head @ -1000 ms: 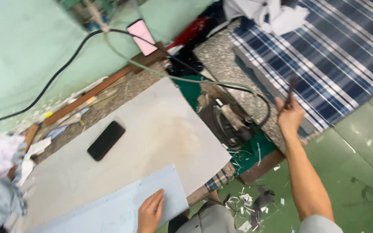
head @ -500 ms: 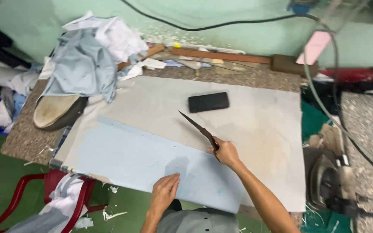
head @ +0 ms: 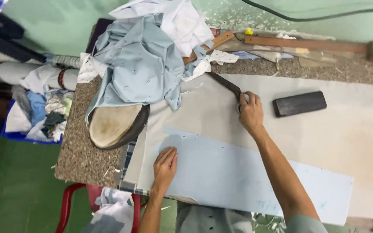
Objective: The person irons a light blue fabric piece on a work table, then uses shears to trim the edges. They repeat this process by folding the fabric, ironing it again, and cutting it into smaller sections.
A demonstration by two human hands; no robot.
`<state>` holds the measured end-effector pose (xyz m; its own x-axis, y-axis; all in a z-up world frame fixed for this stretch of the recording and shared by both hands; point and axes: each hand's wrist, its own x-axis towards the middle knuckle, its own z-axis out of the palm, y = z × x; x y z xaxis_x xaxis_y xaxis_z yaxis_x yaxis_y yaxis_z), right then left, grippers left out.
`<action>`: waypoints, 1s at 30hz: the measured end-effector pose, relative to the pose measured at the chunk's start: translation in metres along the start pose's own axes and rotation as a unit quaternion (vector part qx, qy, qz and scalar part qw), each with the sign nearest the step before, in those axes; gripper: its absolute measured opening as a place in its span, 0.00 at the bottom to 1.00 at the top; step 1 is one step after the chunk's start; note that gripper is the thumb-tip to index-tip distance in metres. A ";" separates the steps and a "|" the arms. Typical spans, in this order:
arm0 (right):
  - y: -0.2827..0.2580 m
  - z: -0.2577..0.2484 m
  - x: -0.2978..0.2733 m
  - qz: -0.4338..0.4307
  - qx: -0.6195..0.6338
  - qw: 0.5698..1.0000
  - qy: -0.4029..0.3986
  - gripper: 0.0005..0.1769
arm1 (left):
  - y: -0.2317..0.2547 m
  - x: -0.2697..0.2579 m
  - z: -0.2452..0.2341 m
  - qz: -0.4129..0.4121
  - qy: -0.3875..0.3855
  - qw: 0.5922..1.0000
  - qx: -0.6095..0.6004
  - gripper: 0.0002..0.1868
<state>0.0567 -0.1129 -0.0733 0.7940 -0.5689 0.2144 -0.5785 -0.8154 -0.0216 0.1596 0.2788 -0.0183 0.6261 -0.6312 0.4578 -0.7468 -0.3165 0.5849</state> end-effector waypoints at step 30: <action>-0.040 -0.310 -0.432 0.184 0.382 0.882 -0.204 0.15 | 0.263 0.016 0.107 0.454 -0.698 0.552 -0.034 0.40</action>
<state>-0.3208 0.1984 0.1374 0.6698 -0.6745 -0.3107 -0.6399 -0.3120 -0.7022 -0.0503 0.1097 0.0714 -0.8185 -0.4534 -0.3529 -0.5713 0.5768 0.5839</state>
